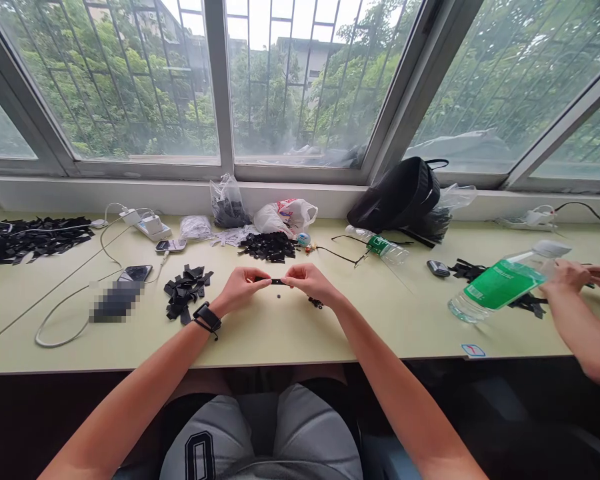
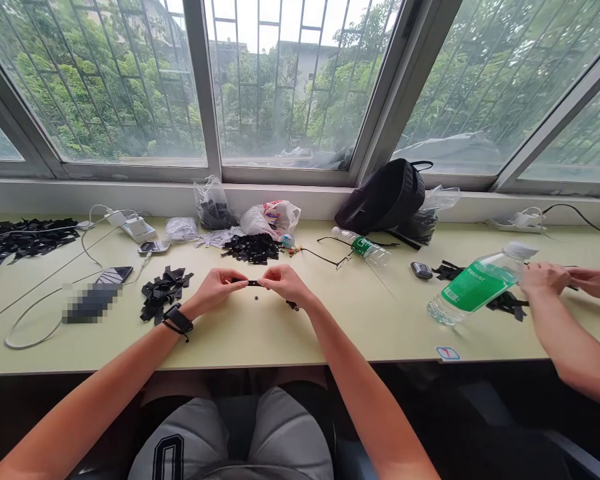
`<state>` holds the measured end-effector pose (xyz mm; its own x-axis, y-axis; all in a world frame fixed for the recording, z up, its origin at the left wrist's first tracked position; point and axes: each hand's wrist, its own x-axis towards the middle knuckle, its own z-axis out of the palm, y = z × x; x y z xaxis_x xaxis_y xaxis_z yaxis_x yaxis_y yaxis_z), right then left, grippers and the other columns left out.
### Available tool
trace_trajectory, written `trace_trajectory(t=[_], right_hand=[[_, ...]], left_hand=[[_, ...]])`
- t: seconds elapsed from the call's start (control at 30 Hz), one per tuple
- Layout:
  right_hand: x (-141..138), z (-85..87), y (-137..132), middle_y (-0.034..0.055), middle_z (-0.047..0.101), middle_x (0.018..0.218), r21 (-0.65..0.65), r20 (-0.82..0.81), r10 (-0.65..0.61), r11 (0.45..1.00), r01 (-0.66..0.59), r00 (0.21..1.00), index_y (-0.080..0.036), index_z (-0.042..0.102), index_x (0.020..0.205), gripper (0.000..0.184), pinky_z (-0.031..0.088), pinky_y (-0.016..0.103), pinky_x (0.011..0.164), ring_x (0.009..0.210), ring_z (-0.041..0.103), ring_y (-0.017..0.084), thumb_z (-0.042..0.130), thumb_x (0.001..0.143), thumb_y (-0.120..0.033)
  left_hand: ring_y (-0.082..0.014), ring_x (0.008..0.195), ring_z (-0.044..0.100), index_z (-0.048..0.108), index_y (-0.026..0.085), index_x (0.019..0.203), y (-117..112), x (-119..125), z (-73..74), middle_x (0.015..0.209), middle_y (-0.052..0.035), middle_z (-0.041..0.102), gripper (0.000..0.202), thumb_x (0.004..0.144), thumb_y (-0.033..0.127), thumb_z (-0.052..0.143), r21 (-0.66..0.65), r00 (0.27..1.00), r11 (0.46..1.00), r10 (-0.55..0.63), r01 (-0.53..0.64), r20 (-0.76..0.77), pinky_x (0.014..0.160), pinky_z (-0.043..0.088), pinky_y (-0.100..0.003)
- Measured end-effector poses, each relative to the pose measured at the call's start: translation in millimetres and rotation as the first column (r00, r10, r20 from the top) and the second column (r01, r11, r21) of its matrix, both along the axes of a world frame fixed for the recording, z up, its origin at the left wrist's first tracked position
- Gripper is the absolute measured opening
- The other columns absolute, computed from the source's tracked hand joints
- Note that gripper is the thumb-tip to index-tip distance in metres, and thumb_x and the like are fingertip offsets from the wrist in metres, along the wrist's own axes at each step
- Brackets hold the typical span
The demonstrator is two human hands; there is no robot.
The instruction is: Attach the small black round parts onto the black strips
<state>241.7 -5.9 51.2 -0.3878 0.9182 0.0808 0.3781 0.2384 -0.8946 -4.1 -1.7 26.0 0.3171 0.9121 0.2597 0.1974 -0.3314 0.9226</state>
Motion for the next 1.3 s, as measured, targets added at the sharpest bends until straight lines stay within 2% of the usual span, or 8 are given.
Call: trace_trajectory(t=[0.17,0.33,0.43,0.57,0.9,1.03,1.2,1.3], right_hand=[[10,0.9,2,0.0028,0.064,0.066,-0.096,0.122,0.042,0.995,-0.03,0.992,-0.014,0.073,0.075,0.044,0.029,0.026,0.05,0.056,0.047,0.011,0.078,0.075,-0.058],[6,-2.6,2,0.0029,0.063,0.062,-0.099,0.168,0.03,0.995,-0.013,0.985,-0.014,0.075,0.071,0.036,0.031,0.026,0.049,0.055,0.047,0.012,0.079,0.073,-0.05],[3,-7.4,3,0.0022,0.062,0.059,-0.091,0.173,0.014,0.996,0.002,0.985,-0.014,0.074,0.068,0.033,0.032,0.026,0.049,0.053,0.048,0.012,0.08,0.072,-0.047],[2,-14.5,5,0.0025,0.063,0.058,-0.071,0.175,-0.007,0.997,0.02,0.984,-0.014,0.074,0.067,0.03,0.033,0.025,0.047,0.051,0.048,0.011,0.08,0.071,-0.043],[1,-20.8,7,0.0035,0.068,0.063,0.014,0.25,-0.023,1.0,0.02,0.968,-0.016,0.073,0.066,0.022,0.038,0.026,0.052,0.056,0.055,0.014,0.078,0.074,-0.037],[2,-21.2,8,0.0024,0.066,0.067,0.142,0.293,-0.101,0.988,0.061,0.951,-0.017,0.071,0.07,0.029,0.039,0.027,0.056,0.061,0.056,0.015,0.081,0.072,-0.044],[0,-23.1,8,0.0008,0.064,0.071,0.315,0.359,-0.263,0.937,0.149,0.895,-0.02,0.067,0.075,0.041,0.034,0.027,0.058,0.063,0.053,0.015,0.082,0.073,-0.058],[-4,-24.7,6,-0.0005,0.061,0.067,0.39,0.405,-0.29,0.913,0.123,0.867,-0.021,0.065,0.078,0.042,0.03,0.027,0.058,0.06,0.051,0.015,0.08,0.077,-0.06]], left_hand=[[-0.0146,0.064,0.057,0.081,0.016,0.082,-2,2,-1.3,0.076,-0.0057,0.075,0.038,0.085,0.053,0.074,0.037,0.99,0.998,-0.045,0.051,-0.137,0.058,0.04,-0.026],[-0.0131,0.061,0.05,0.077,0.016,0.074,-1,3,-4.6,0.069,-0.0026,0.069,0.033,0.083,0.048,0.074,0.103,0.972,0.995,0.02,0.005,-0.235,0.057,0.036,-0.026],[-0.0134,0.062,0.049,0.075,0.018,0.072,-1,3,-8.0,0.076,-0.0035,0.069,0.027,0.08,0.043,0.077,0.148,0.966,0.989,0.058,-0.02,-0.253,0.06,0.038,-0.027],[-0.0146,0.065,0.052,0.075,0.018,0.071,-1,4,-11.5,0.084,-0.0053,0.068,0.024,0.079,0.041,0.078,0.148,0.965,0.989,0.041,-0.002,-0.26,0.062,0.04,-0.029],[-0.0193,0.075,0.058,0.066,0.019,0.063,-6,10,-10.0,0.078,-0.0044,0.065,0.017,0.075,0.027,0.074,0.189,0.944,0.982,0.064,-0.001,-0.325,0.07,0.044,-0.033],[-0.0208,0.08,0.06,0.071,0.019,0.077,-5,7,-8.7,0.087,-0.0054,0.069,0.003,0.075,0.022,0.071,0.214,0.948,0.976,0.038,0.032,-0.315,0.073,0.046,-0.033],[-0.0262,0.101,0.063,0.076,0.022,0.111,-6,-3,-1.7,0.111,-0.0085,0.071,0.035,0.076,0.024,0.075,0.227,0.933,0.952,-0.122,0.206,-0.338,0.09,0.049,-0.038],[-0.0276,0.11,0.062,0.073,0.025,0.123,-8,-6,0.7,0.125,-0.0093,0.07,0.045,0.079,0.03,0.077,0.224,0.93,0.937,-0.19,0.268,-0.316,0.091,0.05,-0.037]])
